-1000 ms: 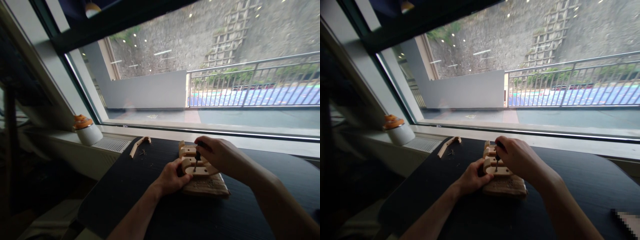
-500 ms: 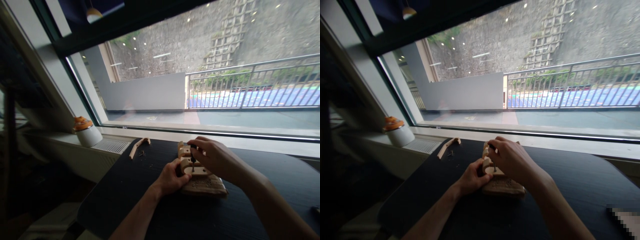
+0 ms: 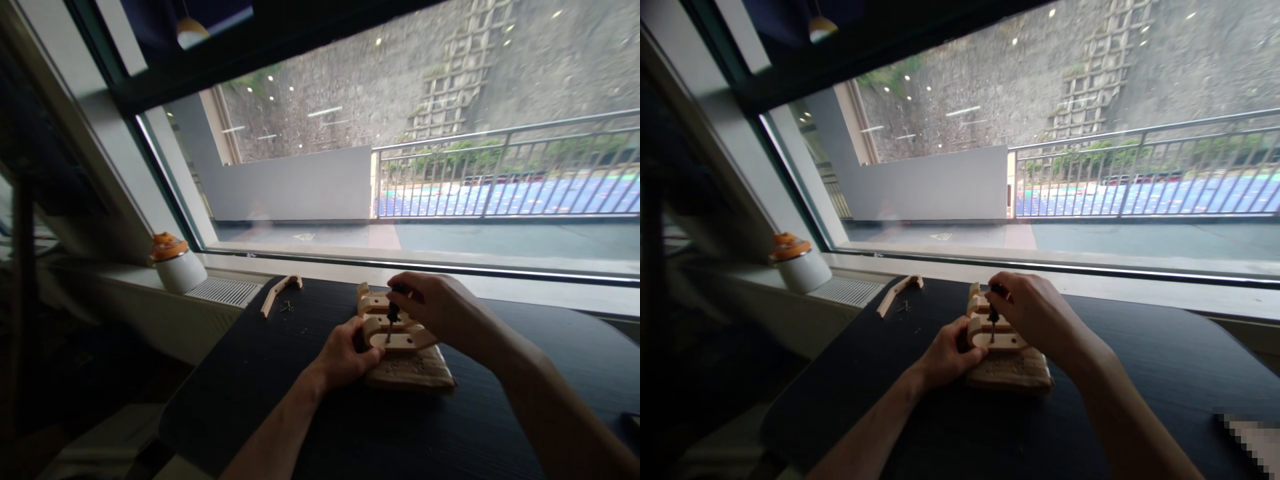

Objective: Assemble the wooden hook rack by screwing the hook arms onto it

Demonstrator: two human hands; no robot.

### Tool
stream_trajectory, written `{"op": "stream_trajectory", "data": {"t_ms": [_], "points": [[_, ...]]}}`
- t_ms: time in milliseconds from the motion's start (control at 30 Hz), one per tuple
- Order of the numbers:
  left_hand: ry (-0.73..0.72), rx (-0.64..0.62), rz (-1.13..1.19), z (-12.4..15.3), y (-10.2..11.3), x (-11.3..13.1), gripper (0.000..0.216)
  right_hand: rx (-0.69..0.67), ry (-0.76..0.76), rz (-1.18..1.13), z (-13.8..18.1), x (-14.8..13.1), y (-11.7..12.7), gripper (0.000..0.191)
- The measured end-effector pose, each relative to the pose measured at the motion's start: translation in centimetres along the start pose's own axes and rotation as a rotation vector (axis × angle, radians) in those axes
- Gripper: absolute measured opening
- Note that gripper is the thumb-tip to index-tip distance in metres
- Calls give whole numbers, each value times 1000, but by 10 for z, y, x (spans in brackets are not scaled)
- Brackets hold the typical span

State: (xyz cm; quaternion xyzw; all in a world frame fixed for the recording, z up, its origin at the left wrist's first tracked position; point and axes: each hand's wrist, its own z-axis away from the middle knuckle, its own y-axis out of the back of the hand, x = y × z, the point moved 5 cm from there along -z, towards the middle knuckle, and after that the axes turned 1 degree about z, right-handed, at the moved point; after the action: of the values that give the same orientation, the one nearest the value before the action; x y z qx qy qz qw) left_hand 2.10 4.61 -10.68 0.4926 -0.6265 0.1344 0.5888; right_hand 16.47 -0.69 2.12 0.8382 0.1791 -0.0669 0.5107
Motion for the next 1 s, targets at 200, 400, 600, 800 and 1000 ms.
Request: {"op": "stream_trajectory", "data": {"t_ms": [200,400,600,800,1000], "points": [[-21,-1,41,0,-1,2,26,-4,-21,-3,0,0,-1,26],[8,-10,54,0,-2,1,28,16,86,-111,3,-13,-3,25],[1,-7,19,0,-1,-2,26,-34,94,-116,6,-10,4,30],[8,-8,31,0,-1,-2,23,-44,14,-74,4,0,9,27],[13,-9,50,0,-1,0,24,14,41,-31,0,1,3,26]]}}
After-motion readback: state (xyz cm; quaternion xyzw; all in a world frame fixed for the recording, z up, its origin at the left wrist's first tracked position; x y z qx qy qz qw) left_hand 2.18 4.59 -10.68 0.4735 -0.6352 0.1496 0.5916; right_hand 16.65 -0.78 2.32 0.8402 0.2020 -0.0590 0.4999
